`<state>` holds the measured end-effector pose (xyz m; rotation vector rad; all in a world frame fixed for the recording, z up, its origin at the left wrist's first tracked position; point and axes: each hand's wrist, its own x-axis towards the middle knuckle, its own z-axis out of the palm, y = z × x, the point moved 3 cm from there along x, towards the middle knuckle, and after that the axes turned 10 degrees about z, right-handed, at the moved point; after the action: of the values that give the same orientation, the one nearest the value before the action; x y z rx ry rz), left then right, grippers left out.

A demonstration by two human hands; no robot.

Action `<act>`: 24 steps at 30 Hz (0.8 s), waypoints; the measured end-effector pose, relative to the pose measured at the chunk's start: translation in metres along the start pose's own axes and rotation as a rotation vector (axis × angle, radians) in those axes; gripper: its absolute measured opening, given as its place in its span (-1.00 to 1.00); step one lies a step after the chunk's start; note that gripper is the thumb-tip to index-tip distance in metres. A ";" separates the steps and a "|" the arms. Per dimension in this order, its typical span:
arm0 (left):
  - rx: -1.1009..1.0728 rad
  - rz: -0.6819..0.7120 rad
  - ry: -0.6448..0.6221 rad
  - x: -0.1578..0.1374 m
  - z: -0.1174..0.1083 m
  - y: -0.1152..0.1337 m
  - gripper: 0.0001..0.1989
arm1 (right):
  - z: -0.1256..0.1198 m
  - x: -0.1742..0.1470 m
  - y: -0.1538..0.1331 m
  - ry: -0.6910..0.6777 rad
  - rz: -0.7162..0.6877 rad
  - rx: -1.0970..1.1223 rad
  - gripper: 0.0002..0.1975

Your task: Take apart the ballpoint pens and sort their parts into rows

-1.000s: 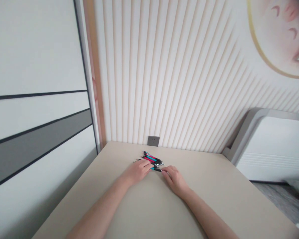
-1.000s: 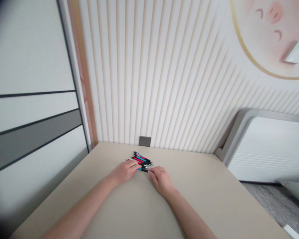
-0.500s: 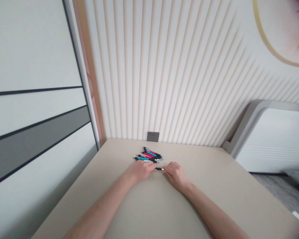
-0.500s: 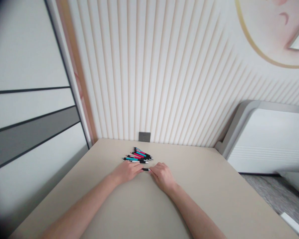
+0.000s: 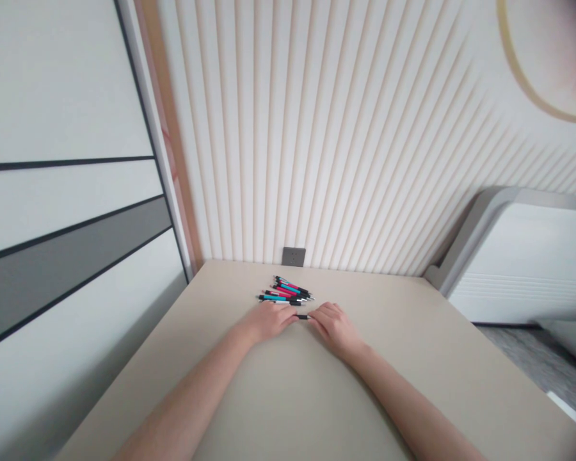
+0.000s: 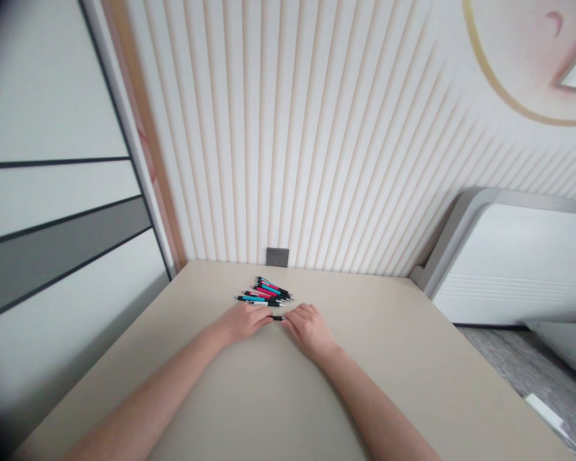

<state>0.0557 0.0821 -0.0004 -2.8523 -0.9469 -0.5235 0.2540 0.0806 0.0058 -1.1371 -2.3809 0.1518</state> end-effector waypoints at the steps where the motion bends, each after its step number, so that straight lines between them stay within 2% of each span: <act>1: 0.021 0.014 0.002 0.000 -0.001 0.000 -0.68 | 0.002 0.000 0.002 -0.003 0.016 0.040 -0.63; 5: 0.076 0.035 -0.006 -0.001 -0.001 0.000 -0.69 | 0.008 0.000 0.009 -0.020 0.060 0.106 -0.58; 11: 0.082 0.048 -0.031 0.001 0.003 -0.001 -0.71 | 0.011 0.000 0.013 -0.019 0.047 0.073 -0.58; 18: 0.093 0.050 -0.009 0.002 0.006 -0.002 -0.69 | 0.006 -0.001 0.009 0.098 -0.048 -0.083 -0.73; 24: 0.122 0.076 0.008 0.002 0.006 -0.002 -0.67 | 0.004 -0.001 0.006 0.104 -0.042 -0.020 -0.83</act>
<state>0.0573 0.0862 -0.0052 -2.7623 -0.8348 -0.4524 0.2571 0.0838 0.0004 -1.0769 -2.3172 0.0532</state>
